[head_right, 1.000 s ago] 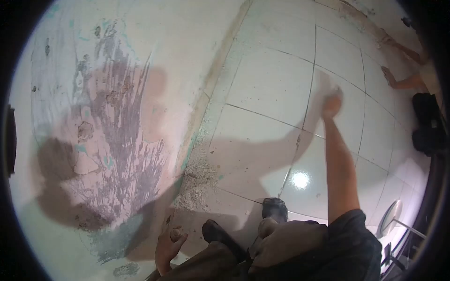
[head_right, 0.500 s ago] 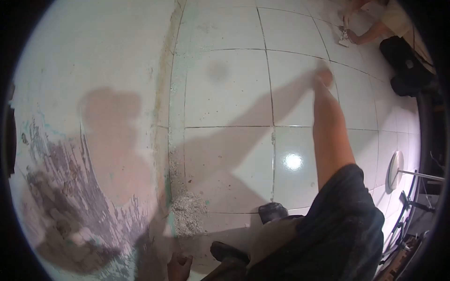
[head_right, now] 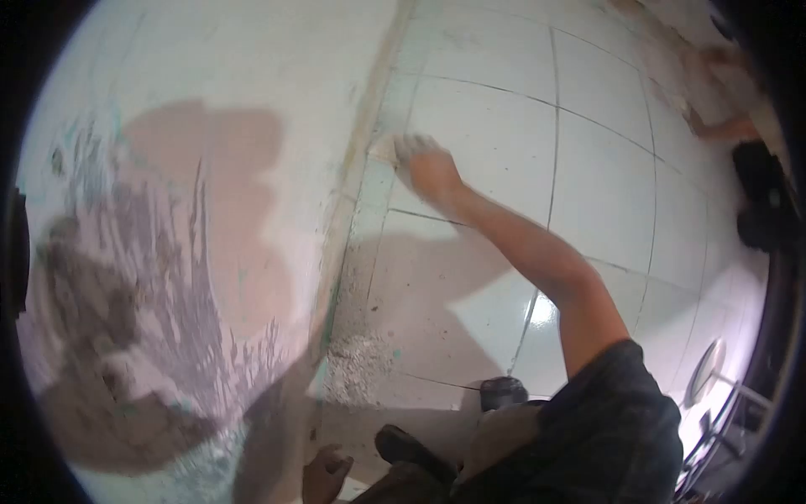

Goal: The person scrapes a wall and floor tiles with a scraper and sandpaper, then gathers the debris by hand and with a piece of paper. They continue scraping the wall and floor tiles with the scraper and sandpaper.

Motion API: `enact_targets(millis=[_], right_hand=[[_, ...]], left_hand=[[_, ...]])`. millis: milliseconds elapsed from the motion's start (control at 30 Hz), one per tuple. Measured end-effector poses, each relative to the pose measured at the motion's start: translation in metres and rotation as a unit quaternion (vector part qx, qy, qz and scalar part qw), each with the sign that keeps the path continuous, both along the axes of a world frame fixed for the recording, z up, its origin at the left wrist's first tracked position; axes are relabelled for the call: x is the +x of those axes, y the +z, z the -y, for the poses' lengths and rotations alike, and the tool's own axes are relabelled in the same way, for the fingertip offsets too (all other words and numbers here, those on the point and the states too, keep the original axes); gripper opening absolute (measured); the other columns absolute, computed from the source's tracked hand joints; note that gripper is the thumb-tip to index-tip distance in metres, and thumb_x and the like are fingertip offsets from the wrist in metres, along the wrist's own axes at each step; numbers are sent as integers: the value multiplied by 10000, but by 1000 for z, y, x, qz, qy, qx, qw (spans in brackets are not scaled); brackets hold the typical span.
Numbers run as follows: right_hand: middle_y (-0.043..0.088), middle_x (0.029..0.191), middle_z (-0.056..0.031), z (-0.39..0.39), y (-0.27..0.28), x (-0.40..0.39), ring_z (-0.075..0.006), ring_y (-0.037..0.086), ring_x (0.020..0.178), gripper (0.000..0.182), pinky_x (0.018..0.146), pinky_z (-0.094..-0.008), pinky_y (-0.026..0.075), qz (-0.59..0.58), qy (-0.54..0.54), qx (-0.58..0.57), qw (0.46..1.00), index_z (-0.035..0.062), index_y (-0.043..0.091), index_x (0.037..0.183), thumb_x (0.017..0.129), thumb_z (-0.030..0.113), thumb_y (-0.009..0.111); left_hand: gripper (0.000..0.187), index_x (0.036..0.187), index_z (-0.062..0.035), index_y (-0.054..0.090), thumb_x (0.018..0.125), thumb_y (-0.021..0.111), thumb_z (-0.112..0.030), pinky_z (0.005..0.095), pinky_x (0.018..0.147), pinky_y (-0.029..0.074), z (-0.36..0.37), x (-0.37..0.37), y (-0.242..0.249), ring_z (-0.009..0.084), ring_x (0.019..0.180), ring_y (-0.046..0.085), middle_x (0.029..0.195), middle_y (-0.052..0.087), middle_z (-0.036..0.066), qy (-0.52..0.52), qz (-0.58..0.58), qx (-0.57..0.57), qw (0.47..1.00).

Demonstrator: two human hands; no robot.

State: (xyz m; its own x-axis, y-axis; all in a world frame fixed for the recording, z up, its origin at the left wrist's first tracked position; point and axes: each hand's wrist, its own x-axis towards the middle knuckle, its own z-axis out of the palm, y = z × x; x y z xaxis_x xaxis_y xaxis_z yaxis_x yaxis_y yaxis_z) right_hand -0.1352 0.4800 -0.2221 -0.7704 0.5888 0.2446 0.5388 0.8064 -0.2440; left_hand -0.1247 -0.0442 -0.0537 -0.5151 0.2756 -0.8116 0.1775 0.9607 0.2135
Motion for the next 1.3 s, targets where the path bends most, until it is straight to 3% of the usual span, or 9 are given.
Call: enact_targets(millis=[233, 267, 400, 500, 600, 667, 900, 1133, 1300], right_hand=[[562, 1239, -76, 50, 14, 51, -255, 550, 1094, 420, 897, -353, 460, -23, 98, -189, 977, 126, 518, 1263, 854, 214, 549], [603, 1156, -102, 11, -8, 52, -261, 586, 1015, 416, 864, -353, 464, 49, 65, 19, 997, 74, 531, 1231, 842, 218, 546], [643, 1021, -141, -59, -14, 47, -304, 626, 871, 384, 793, -392, 495, -55, -124, -86, 987, 77, 534, 1210, 856, 220, 492], [630, 1063, -119, -42, -77, 40, -291, 606, 929, 398, 823, -370, 486, 182, -77, 96, 976, 98, 521, 1234, 863, 241, 498], [574, 1189, -87, 79, -55, 25, -231, 497, 1119, 398, 963, -335, 388, 30, 115, 182, 976, 91, 516, 1242, 879, 252, 505], [522, 1212, -84, 155, -18, 31, -259, 475, 1125, 450, 950, -361, 382, 12, 155, 46, 987, 71, 483, 1264, 830, 154, 566], [524, 1207, -149, 264, 16, 67, -307, 462, 1166, 571, 980, -365, 391, 38, 374, -233, 897, 52, 483, 1272, 708, -15, 533], [585, 1163, -180, 145, 24, 69, -353, 572, 1015, 468, 908, -366, 449, -85, 102, -130, 983, 4, 553, 1188, 723, -20, 506], [532, 1226, -142, 204, -1, 65, -329, 488, 1124, 549, 922, -398, 433, -18, 188, -55, 980, 57, 467, 1285, 739, 13, 504]], left_hand=[[458, 1146, -100, 588, 754, 696, -309, 373, 683, 486, -26, 2, 15, 252, 709, 634, 733, 628, 139, -42, -69, -17, 997], [442, 1145, -100, 590, 762, 690, -297, 360, 668, 479, -31, 3, 20, 242, 677, 615, 693, 605, 128, -25, -67, 0, 997], [415, 1143, -96, 594, 779, 679, -277, 330, 648, 467, -17, 22, 3, 225, 649, 584, 697, 580, 119, -18, -64, 71, 995], [401, 1148, -109, 600, 789, 672, -273, 351, 665, 464, 25, 52, -32, 235, 680, 587, 792, 585, 133, 34, -92, 80, 992], [555, 1270, 11, 461, 830, 624, -285, 431, 832, 431, 26, 70, -41, 352, 943, 556, 916, 585, 192, 172, -139, -9, 975], [753, 1333, 145, 276, 865, 579, -361, 414, 987, 351, 55, 84, -70, 406, 1201, 410, 1247, 435, 303, 246, -221, -23, 943], [843, 1360, 159, 161, 876, 527, -425, 422, 1112, 127, 96, 102, -159, 437, 1364, 109, 1428, 150, 354, 416, -165, 22, 894], [824, 1363, 163, 149, 881, 526, -389, 460, 1113, 7, 53, 103, -161, 431, 1375, -46, 1442, 77, 356, 376, -327, 60, 865], [727, 1380, 101, 209, 885, 552, -305, 429, 1122, 68, 35, 92, -162, 418, 1380, 41, 1453, 114, 323, 312, -314, 182, 878]])
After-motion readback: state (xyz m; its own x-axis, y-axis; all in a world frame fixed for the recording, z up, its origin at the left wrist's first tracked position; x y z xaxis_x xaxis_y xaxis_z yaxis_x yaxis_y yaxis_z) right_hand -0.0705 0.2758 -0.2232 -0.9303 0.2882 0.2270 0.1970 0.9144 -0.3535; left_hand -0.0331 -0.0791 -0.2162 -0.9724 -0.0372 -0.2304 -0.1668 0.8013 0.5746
